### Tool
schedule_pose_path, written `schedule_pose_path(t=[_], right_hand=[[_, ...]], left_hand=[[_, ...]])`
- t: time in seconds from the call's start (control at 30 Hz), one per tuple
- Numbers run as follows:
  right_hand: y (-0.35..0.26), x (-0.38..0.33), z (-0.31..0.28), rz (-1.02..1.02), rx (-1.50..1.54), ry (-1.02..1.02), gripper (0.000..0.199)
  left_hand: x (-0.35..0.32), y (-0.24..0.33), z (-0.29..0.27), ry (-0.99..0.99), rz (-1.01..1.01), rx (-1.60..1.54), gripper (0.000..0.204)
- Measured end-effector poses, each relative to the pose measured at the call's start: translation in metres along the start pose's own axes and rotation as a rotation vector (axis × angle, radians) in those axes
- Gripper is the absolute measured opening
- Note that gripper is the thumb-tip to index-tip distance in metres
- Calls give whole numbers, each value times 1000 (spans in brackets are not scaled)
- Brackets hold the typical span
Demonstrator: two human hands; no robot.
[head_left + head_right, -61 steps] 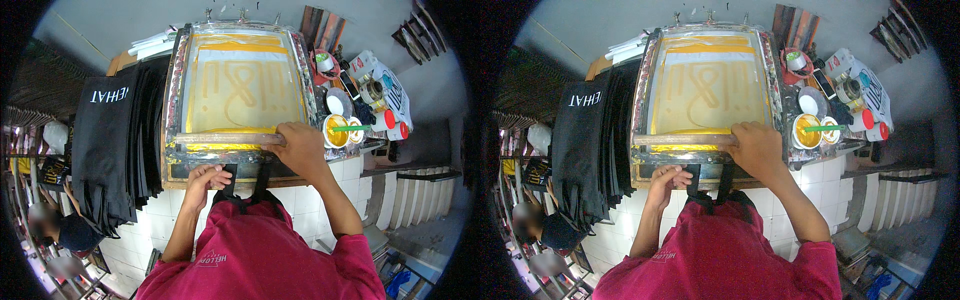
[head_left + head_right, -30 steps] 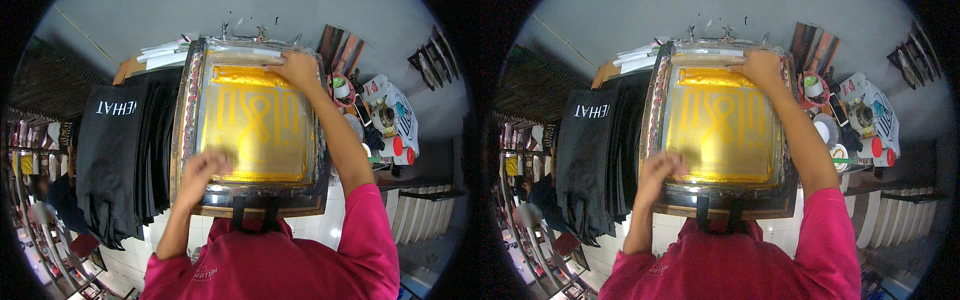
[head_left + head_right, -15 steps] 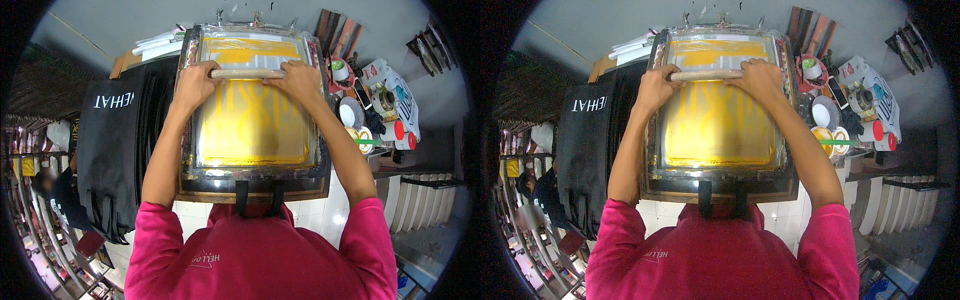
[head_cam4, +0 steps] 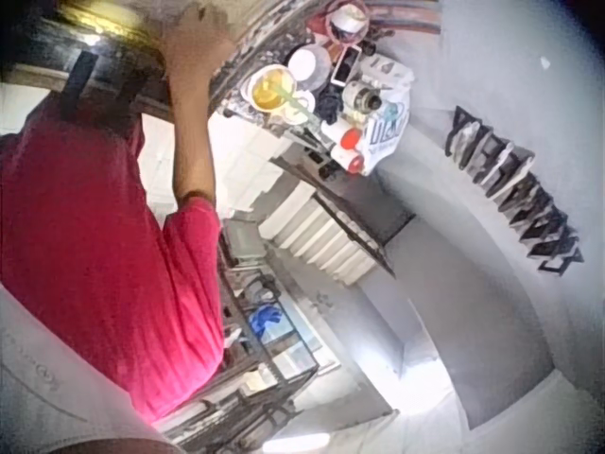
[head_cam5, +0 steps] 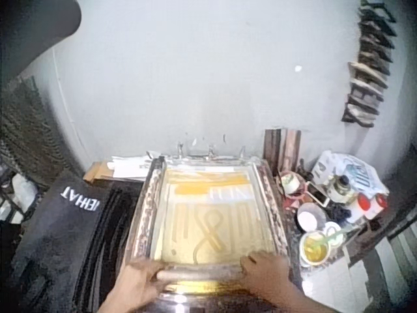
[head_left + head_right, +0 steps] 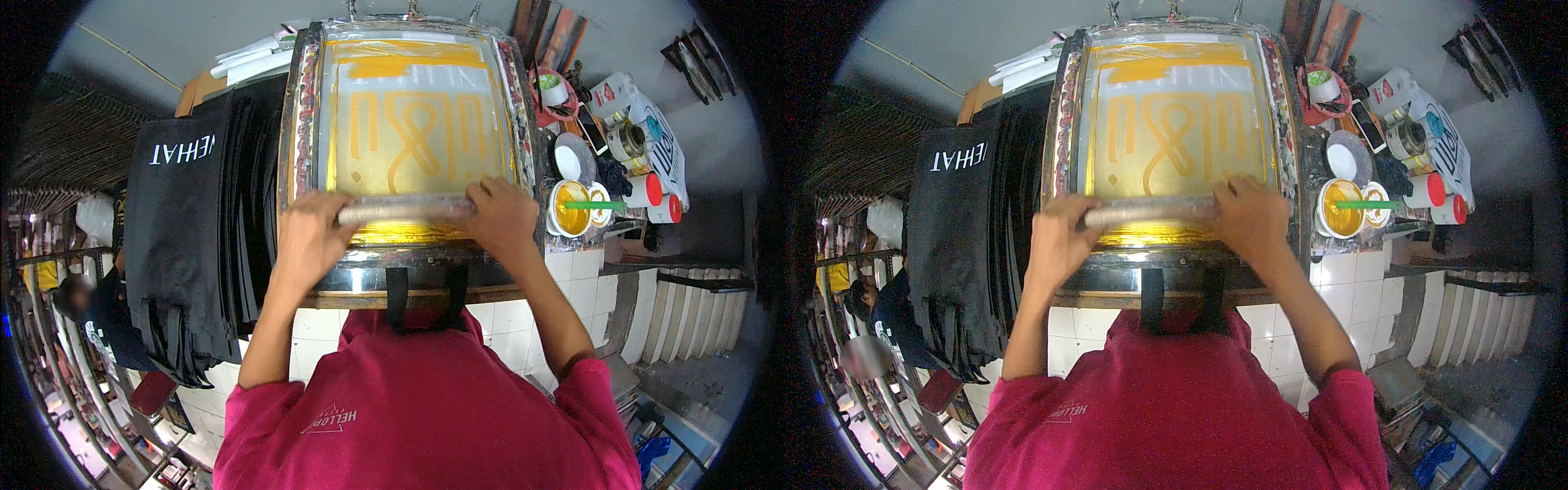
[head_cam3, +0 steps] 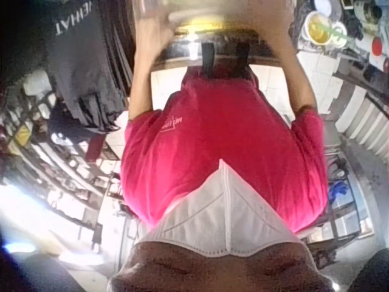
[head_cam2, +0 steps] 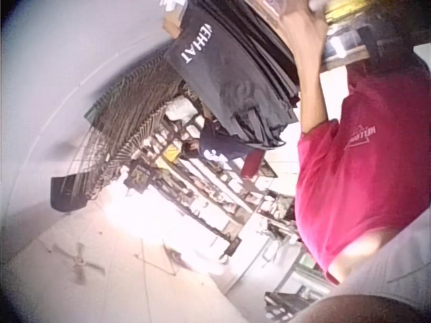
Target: The person performs a series of screen-printing operations on black tote bags by placing a bag onto a platen, lowering a screen, and using a squeegee to apply gold ink through the stencil multiple times for each bag.
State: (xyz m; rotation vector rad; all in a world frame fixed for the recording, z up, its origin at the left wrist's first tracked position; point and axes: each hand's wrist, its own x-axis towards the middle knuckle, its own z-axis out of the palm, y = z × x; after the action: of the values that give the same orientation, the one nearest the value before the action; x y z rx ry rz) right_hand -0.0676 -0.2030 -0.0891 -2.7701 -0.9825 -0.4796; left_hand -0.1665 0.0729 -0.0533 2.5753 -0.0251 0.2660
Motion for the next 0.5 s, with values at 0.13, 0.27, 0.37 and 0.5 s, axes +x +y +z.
schedule_pose_path(t=[0.13, 0.27, 0.37, 0.5], right_hand=[[-20, -34, -15, 10, 52, -44, 42], [-26, -51, -17, 3, 14, -62, 42], [-27, -57, -19, 2, -3, -45, 38], [-23, -53, -20, -18, 99, 44, 34]], left_hand=[[-42, 10, -2, -8, 2, -53, 30], [-64, -9, 12, 12, 46, -65, 54], [-81, -29, 25, 80, 31, 30, 115], [-88, -58, 39, 257, 156, 242, 133]])
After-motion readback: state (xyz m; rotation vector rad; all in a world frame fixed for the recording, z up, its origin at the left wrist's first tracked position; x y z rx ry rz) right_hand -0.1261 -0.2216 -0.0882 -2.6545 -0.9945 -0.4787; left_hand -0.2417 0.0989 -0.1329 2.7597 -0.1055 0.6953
